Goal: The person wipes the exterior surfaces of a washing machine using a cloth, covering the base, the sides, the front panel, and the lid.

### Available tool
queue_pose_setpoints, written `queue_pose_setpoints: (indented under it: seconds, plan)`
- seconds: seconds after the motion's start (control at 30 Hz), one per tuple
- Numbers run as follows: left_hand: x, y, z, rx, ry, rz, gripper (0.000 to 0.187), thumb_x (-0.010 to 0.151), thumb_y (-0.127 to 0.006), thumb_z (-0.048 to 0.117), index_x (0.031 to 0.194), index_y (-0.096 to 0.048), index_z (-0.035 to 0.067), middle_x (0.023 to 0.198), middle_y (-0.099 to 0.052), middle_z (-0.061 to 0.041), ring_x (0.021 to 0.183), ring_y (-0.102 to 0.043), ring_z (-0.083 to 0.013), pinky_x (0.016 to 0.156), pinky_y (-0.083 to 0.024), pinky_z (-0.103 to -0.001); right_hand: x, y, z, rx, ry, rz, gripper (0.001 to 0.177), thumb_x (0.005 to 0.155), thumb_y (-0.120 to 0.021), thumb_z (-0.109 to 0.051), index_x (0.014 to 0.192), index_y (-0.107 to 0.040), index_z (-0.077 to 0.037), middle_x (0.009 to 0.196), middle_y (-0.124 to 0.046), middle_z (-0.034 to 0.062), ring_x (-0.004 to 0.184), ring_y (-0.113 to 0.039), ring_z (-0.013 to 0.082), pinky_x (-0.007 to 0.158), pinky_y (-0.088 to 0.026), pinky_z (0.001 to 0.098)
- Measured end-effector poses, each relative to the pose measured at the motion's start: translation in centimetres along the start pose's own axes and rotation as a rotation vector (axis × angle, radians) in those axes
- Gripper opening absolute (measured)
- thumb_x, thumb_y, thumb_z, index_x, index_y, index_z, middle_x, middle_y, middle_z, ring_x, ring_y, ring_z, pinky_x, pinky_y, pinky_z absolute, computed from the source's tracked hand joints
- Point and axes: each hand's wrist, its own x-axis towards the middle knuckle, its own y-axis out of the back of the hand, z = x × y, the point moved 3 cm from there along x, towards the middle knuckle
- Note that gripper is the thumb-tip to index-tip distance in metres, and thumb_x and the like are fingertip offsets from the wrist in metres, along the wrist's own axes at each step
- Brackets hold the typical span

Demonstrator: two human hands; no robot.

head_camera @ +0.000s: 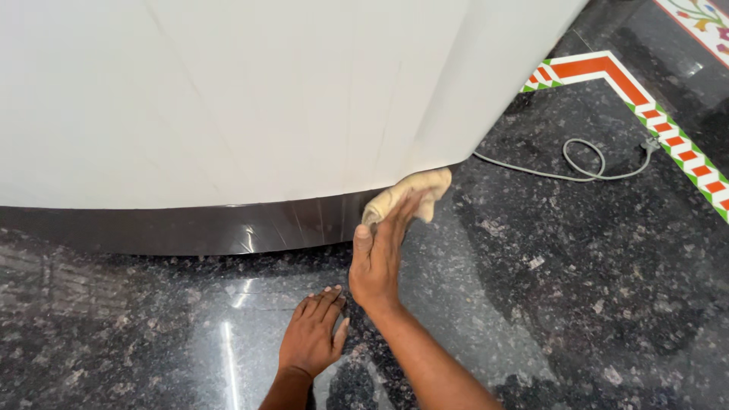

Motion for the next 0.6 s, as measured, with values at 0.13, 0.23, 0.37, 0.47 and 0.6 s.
queue_pose_setpoints:
  seconds: [0.13, 0.23, 0.37, 0.47, 0.6]
  plan:
    - [-0.3, -0.2, -0.1, -0.047, -0.011, 0.045, 0.050, 0.092, -0.057, 0.033, 0.130, -0.060, 0.000, 0.139, -0.058, -0.018, 0.130, -0.051, -0.0338, 0.114, -0.034, -0.049, -3.0, -2.8, 1.2, 0.047, -0.167, -0.056, 0.090, 0.108, -0.039, -0.045, 0.158, 0.014, 0.008, 0.167, 0.021, 0.0341, 0.157, 0.014, 0.0487, 0.127, -0.003, 0.0560]
    - [-0.3, -0.6, -0.5, -0.059, 0.040, -0.086, 0.049, 0.088, -0.060, 0.033, 0.126, -0.063, 0.002, 0.129, -0.062, -0.020, 0.126, -0.050, -0.0391, 0.113, -0.033, -0.050, -4.0, -3.8, -0.3, 0.087, -0.214, -0.112, 0.091, 0.107, -0.041, -0.042, 0.157, 0.018, 0.007, 0.164, 0.027, 0.0348, 0.154, 0.018, 0.0504, 0.124, -0.005, 0.0570]
    - [-0.4, -0.7, -0.6, -0.182, 0.048, -0.042, 0.049, 0.087, -0.058, 0.033, 0.126, -0.064, 0.003, 0.126, -0.065, -0.021, 0.122, -0.053, -0.0395, 0.110, -0.034, -0.051, -3.5, -3.1, -3.0, -0.033, 0.039, -0.097, 0.080, 0.111, -0.040, -0.039, 0.163, 0.006, 0.003, 0.165, 0.026, 0.0359, 0.156, 0.017, 0.0551, 0.127, -0.007, 0.0602]
    - [-0.7, -0.9, -0.7, -0.107, 0.009, -0.032, 0.047, 0.092, -0.056, 0.037, 0.123, -0.064, 0.003, 0.126, -0.066, -0.019, 0.126, -0.051, -0.0398, 0.113, -0.033, -0.052, -2.5, -2.5, -3.1, -0.184, 0.134, -0.057, 0.076, 0.111, -0.041, -0.037, 0.164, -0.004, 0.003, 0.167, 0.017, 0.0371, 0.157, 0.013, 0.0569, 0.128, -0.008, 0.0640]
    - [-0.2, -1.0, -0.9, -0.108, 0.047, -0.089, 0.052, 0.089, -0.056, 0.036, 0.128, -0.062, 0.002, 0.130, -0.063, -0.020, 0.126, -0.050, -0.0395, 0.113, -0.031, -0.052, -3.0, -3.4, -2.3, -0.411, 0.131, -0.268, 0.070, 0.108, -0.046, -0.036, 0.159, -0.021, 0.006, 0.163, -0.002, 0.0384, 0.152, 0.002, 0.0611, 0.123, -0.018, 0.0608]
